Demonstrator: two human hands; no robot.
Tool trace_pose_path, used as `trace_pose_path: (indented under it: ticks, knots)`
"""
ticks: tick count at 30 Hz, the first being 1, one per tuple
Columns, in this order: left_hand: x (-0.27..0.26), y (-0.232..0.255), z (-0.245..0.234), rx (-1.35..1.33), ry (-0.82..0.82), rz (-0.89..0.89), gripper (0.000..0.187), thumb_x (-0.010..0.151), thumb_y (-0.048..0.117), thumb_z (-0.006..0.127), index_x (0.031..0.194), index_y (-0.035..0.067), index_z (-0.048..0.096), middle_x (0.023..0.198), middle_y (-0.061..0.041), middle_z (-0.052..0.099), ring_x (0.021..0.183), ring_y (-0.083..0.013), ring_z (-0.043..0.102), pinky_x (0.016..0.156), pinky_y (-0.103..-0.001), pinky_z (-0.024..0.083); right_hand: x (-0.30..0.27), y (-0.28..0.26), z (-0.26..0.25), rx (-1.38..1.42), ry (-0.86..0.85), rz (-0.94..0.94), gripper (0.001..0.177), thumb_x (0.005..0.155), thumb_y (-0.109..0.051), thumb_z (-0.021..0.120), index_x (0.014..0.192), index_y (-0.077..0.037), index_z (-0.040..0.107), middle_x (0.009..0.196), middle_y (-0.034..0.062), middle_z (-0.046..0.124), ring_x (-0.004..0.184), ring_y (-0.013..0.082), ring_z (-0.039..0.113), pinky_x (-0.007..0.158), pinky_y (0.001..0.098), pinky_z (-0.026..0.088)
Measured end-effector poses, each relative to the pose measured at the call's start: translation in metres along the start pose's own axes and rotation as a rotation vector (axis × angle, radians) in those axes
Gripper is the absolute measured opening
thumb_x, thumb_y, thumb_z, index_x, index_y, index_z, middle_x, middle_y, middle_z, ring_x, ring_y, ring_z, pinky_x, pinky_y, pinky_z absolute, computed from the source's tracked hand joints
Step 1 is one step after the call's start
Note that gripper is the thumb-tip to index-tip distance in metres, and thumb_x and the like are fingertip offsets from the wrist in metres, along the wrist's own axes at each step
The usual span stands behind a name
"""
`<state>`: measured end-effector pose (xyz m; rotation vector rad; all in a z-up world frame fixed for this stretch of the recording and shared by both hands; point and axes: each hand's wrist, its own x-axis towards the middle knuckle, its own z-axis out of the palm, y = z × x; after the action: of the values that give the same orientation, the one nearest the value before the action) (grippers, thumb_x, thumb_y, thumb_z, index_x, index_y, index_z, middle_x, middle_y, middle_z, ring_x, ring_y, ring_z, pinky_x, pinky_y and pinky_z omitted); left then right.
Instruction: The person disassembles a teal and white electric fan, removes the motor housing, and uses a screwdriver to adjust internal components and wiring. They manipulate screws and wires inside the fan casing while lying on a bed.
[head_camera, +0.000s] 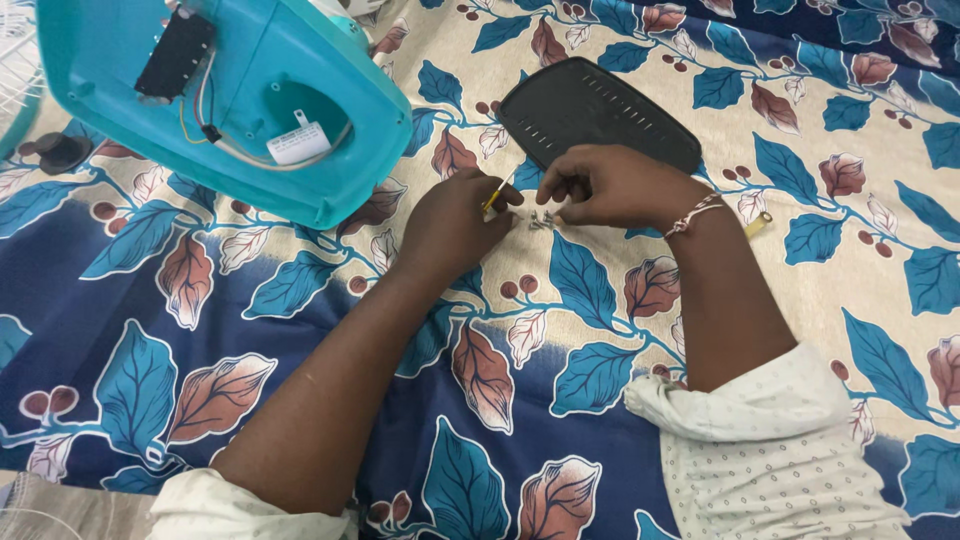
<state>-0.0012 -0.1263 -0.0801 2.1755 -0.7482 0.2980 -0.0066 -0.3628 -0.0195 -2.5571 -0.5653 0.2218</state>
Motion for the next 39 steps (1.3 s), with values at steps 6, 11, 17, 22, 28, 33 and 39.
trace_pose_path:
  ticks: [6, 11, 17, 22, 28, 33, 39]
  knots:
    - [-0.003, 0.006, 0.001, 0.102, 0.005, -0.081, 0.013, 0.088, 0.023, 0.071, 0.096, 0.017, 0.080, 0.097, -0.010, 0.070, 0.086, -0.0310, 0.070, 0.075, -0.044, 0.055, 0.002, 0.004, 0.004, 0.018, 0.025, -0.022, 0.022, 0.080, -0.016, 0.077, 0.102, -0.012, 0.078, 0.091, 0.0025, 0.066, 0.081, 0.0131, 0.065, 0.073, 0.0295, 0.053]
    - [0.001, 0.011, 0.000, 0.137, 0.010, -0.105, 0.013, 0.087, 0.024, 0.072, 0.096, 0.019, 0.080, 0.096, -0.010, 0.069, 0.085, -0.0306, 0.070, 0.075, -0.045, 0.055, 0.005, 0.011, 0.004, 0.026, 0.048, -0.045, 0.021, 0.083, -0.014, 0.074, 0.103, -0.011, 0.078, 0.090, 0.0030, 0.066, 0.081, 0.0130, 0.065, 0.072, 0.0293, 0.052]
    - [-0.001, 0.010, 0.001, 0.132, -0.012, -0.076, 0.015, 0.084, 0.024, 0.074, 0.097, 0.022, 0.081, 0.096, -0.007, 0.069, 0.085, -0.0272, 0.071, 0.075, -0.042, 0.055, 0.005, 0.006, 0.008, 0.038, 0.023, -0.078, 0.026, 0.083, -0.011, 0.069, 0.106, -0.014, 0.080, 0.092, 0.0046, 0.062, 0.077, 0.0155, 0.062, 0.069, 0.0319, 0.050]
    - [0.001, 0.010, 0.000, 0.132, -0.038, -0.079, 0.013, 0.084, 0.024, 0.073, 0.096, 0.023, 0.080, 0.097, -0.004, 0.070, 0.087, -0.0247, 0.072, 0.077, -0.040, 0.056, 0.004, -0.003, 0.008, 0.008, 0.013, 0.003, 0.019, 0.081, -0.014, 0.074, 0.098, -0.014, 0.081, 0.092, 0.0024, 0.063, 0.078, 0.0143, 0.062, 0.070, 0.0312, 0.051]
    - [0.000, 0.008, -0.004, 0.095, -0.081, -0.064, 0.015, 0.081, 0.023, 0.074, 0.095, 0.022, 0.080, 0.097, -0.004, 0.070, 0.088, -0.0250, 0.072, 0.079, -0.040, 0.056, 0.003, 0.000, 0.008, 0.040, 0.018, -0.033, 0.022, 0.080, -0.009, 0.070, 0.100, -0.012, 0.078, 0.094, 0.0032, 0.064, 0.080, 0.0150, 0.063, 0.073, 0.0308, 0.052]
    - [0.001, 0.005, -0.004, 0.099, -0.089, -0.035, 0.016, 0.080, 0.025, 0.074, 0.095, 0.022, 0.080, 0.097, -0.006, 0.069, 0.088, -0.0269, 0.071, 0.079, -0.041, 0.056, 0.004, 0.003, 0.008, 0.005, 0.007, -0.009, 0.024, 0.080, -0.008, 0.069, 0.100, -0.012, 0.080, 0.097, 0.0042, 0.064, 0.082, 0.0166, 0.063, 0.075, 0.0315, 0.052]
    - [0.003, -0.001, 0.000, -0.064, -0.039, -0.179, 0.026, 0.084, 0.034, 0.072, 0.098, 0.012, 0.077, 0.092, -0.012, 0.073, 0.087, -0.0293, 0.074, 0.080, -0.043, 0.057, 0.010, -0.006, 0.010, 0.021, 0.126, -0.247, 0.028, 0.087, -0.016, 0.069, 0.113, -0.010, 0.074, 0.105, 0.0065, 0.067, 0.091, 0.0177, 0.064, 0.079, 0.0318, 0.051]
